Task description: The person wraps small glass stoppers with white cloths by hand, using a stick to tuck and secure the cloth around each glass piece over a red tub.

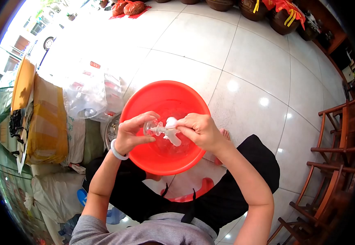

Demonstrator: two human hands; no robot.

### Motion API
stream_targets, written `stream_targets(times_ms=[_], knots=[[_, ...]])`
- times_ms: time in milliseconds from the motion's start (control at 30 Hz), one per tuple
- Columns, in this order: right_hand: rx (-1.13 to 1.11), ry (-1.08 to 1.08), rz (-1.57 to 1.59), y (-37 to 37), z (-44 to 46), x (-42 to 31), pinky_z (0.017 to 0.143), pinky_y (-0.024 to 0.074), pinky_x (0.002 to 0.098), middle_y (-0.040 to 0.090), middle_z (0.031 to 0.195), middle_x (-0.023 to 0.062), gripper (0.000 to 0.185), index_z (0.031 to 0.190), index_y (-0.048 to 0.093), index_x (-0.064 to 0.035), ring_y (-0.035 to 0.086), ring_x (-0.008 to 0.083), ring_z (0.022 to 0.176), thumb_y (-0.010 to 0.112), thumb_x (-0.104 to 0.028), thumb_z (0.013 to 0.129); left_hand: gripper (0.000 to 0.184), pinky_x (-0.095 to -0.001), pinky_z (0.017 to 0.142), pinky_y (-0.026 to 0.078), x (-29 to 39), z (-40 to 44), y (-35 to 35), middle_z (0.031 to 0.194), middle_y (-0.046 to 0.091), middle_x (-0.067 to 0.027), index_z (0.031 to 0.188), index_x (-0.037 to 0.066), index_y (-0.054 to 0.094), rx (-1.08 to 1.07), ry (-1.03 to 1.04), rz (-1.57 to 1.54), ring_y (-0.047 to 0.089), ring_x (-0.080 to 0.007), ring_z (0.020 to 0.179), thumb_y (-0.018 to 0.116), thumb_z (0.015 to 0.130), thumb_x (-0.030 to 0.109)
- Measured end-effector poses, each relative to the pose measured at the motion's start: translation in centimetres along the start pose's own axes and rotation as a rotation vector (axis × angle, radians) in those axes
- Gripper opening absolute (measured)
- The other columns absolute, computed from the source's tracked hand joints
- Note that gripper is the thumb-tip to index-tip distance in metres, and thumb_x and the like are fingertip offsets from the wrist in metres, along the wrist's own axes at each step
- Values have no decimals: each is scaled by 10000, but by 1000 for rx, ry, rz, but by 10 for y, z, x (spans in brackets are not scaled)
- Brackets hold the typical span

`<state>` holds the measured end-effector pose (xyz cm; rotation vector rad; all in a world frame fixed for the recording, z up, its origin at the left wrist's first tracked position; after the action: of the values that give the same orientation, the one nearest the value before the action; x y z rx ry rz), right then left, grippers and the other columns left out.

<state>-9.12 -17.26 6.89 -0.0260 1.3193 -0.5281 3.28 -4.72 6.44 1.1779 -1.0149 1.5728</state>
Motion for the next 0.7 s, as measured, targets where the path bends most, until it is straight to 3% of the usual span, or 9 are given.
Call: stream_targets(times_ms=[67, 200, 267, 400, 500, 567, 700], knots=[[75, -83, -98, 2, -2, -7, 523, 408, 275, 566, 645, 83, 107, 834, 641, 7, 531, 173, 570, 571, 40, 761, 525, -332, 902, 453, -2, -1, 1, 1160, 561, -144, 1132, -3, 561, 14, -3, 7, 543, -222, 1073, 732, 637, -44], [106, -48, -66, 7, -3, -6, 520, 411, 284, 555, 636, 87, 108, 837, 638, 2, 529, 189, 564, 575, 39, 758, 530, -318, 857, 475, -5, -2, 3, 1163, 560, -139, 1140, 5, 559, 36, -8, 39, 561, -203, 1037, 735, 642, -33], [55, -25, -150, 10, -5, -2, 592, 468, 302, 612, 775, 119, 114, 859, 625, 22, 594, 236, 653, 565, 17, 763, 533, -314, 849, 477, -7, -3, 4, 1164, 560, -138, 1145, 6, 557, 36, -23, 40, 565, -197, 1024, 736, 643, -31], [81, -99, -150, 14, -4, -7, 608, 470, 295, 611, 768, 130, 110, 857, 621, 28, 593, 231, 657, 559, 22, 766, 550, -308, 833, 481, -9, -3, 6, 1163, 561, -136, 1161, 10, 546, 2, -25, 103, 571, -181, 997, 736, 645, -31], [57, 36, 7, 16, -4, 1, 624, 472, 296, 630, 766, 109, 110, 871, 627, 37, 598, 204, 687, 551, 15, 795, 552, -310, 844, 478, -9, -3, 6, 1160, 563, -131, 1162, 7, 544, -3, -32, 44, 570, -181, 999, 733, 645, -37], [37, 353, 491, 25, -10, 21, 641, 465, 281, 635, 757, 74, 121, 889, 638, 37, 583, 171, 693, 544, -14, 831, 548, -314, 854, 475, -6, -3, 6, 1165, 559, -133, 1162, 3, 541, -8, -34, 9, 567, -187, 1008, 728, 649, -42], [62, 513, 831, 42, -15, 45, 622, 414, 253, 563, 703, 31, 115, 887, 640, 21, 492, 119, 636, 560, -46, 841, 538, -331, 881, 466, -6, -4, 4, 1178, 546, -143, 1167, -5, 533, 74, -76, -142, 555, -212, 1042, 712, 662, -53]])
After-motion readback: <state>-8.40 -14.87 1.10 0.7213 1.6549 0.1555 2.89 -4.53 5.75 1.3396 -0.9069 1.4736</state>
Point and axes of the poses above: each hand's wrist, its own z-axis towards the middle knuckle, its own y-axis out of the palm, x = y × z, the point moved 7 cm from there along z, towards the middle knuckle
